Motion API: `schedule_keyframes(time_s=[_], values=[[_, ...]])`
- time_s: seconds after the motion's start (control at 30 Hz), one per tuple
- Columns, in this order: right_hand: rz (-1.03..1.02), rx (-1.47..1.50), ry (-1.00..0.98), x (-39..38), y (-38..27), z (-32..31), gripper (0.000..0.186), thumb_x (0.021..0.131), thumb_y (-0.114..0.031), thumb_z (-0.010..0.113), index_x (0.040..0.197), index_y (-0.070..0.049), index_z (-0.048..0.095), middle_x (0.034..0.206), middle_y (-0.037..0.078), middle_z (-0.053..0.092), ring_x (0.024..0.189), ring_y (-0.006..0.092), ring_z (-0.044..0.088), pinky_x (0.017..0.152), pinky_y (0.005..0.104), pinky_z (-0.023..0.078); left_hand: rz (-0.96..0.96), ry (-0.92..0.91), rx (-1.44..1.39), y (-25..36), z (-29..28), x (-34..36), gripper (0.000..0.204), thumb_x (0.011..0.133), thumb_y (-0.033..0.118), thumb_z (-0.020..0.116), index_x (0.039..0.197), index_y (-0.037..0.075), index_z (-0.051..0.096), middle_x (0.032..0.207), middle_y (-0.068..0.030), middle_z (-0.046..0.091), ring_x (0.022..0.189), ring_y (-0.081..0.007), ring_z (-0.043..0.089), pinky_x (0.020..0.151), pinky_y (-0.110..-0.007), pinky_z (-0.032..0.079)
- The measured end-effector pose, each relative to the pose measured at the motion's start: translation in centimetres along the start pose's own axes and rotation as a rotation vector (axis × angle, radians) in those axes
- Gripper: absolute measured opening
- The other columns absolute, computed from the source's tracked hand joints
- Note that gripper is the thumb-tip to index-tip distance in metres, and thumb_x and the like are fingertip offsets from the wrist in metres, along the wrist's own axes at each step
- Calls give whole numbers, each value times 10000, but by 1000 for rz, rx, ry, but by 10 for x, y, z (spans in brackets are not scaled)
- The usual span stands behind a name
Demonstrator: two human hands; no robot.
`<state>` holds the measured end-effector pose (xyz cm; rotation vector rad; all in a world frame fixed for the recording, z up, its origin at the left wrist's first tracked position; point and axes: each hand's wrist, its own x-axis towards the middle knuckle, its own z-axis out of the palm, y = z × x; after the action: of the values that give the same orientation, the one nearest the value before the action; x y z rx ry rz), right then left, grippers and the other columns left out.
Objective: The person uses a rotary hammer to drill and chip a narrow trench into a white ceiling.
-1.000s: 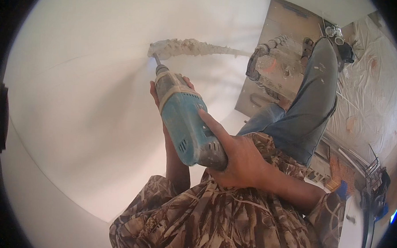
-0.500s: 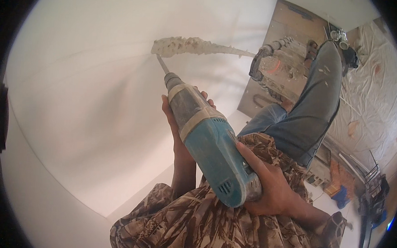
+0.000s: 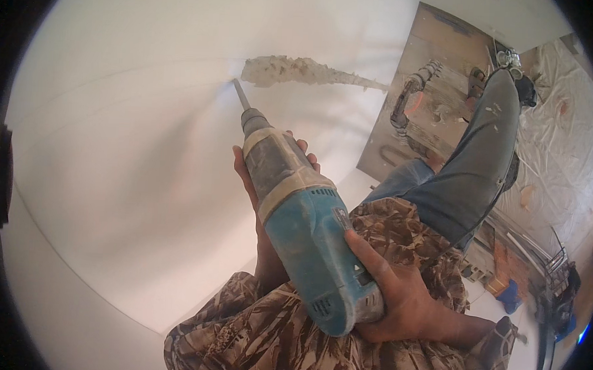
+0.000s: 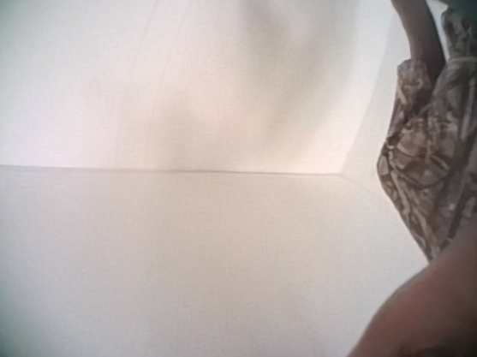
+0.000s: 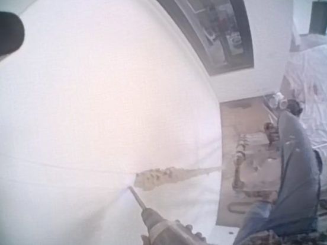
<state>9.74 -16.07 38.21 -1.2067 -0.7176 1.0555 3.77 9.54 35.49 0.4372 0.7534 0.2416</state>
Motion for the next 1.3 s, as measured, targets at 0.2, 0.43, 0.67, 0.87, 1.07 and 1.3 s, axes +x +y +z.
schedule_keyframes(time_s=[0.2, 0.43, 0.67, 0.87, 1.07, 1.3], values=[[114, -89, -96, 15, -9, 7, 1202, 668, -148, 804, 1629, -131, 82, 1119, 255, 670, 981, 428, 692, 822, 472, 560, -5, -83, 20, 17, -13, 6, 765, 924, 781, 454, 1249, 96, 555, 1108, -115, 601, 1046, -297, 620, 904, -458, 577], [58, -121, -9, 24, 13, 4, 1158, 698, -156, 795, 1627, -140, 103, 1164, 281, 652, 1021, 449, 674, 871, 474, 550, 34, -102, 120, 7, -19, 18, 740, 945, 764, 431, 1234, 95, 556, 1121, -101, 592, 1061, -267, 612, 873, -437, 587], [44, -23, 70, -9, 16, -22, 1078, 705, -128, 796, 1611, -108, 210, 1240, 293, 636, 1098, 443, 666, 945, 444, 544, 20, 10, 173, -22, -8, 19, 744, 947, 776, 394, 1181, 100, 596, 1086, -106, 646, 1023, -288, 666, 863, -455, 593], [-52, -42, 84, -2, 11, -31, 1101, 676, -115, 810, 1602, -64, 217, 1272, 298, 628, 1098, 422, 681, 944, 408, 549, 90, 35, 235, -14, 5, 17, 753, 940, 789, 385, 1178, 107, 598, 1087, -109, 656, 1017, -290, 679, 860, -450, 597], [-41, 34, 43, 4, 7, -24, 1114, 684, -123, 805, 1609, -73, 187, 1235, 262, 663, 1066, 411, 695, 927, 413, 558, 73, 65, 234, -6, 13, 12, 761, 941, 789, 384, 1194, 102, 593, 1083, -102, 654, 1029, -280, 667, 865, -443, 591], [34, 22, 31, 30, 6, -19, 1108, 706, -134, 791, 1618, -122, 161, 1182, 274, 674, 1023, 447, 689, 887, 457, 564, 59, 46, 196, 12, -4, 32, 758, 938, 786, 399, 1186, 100, 608, 1079, -113, 657, 1019, -297, 663, 846, -456, 585]])
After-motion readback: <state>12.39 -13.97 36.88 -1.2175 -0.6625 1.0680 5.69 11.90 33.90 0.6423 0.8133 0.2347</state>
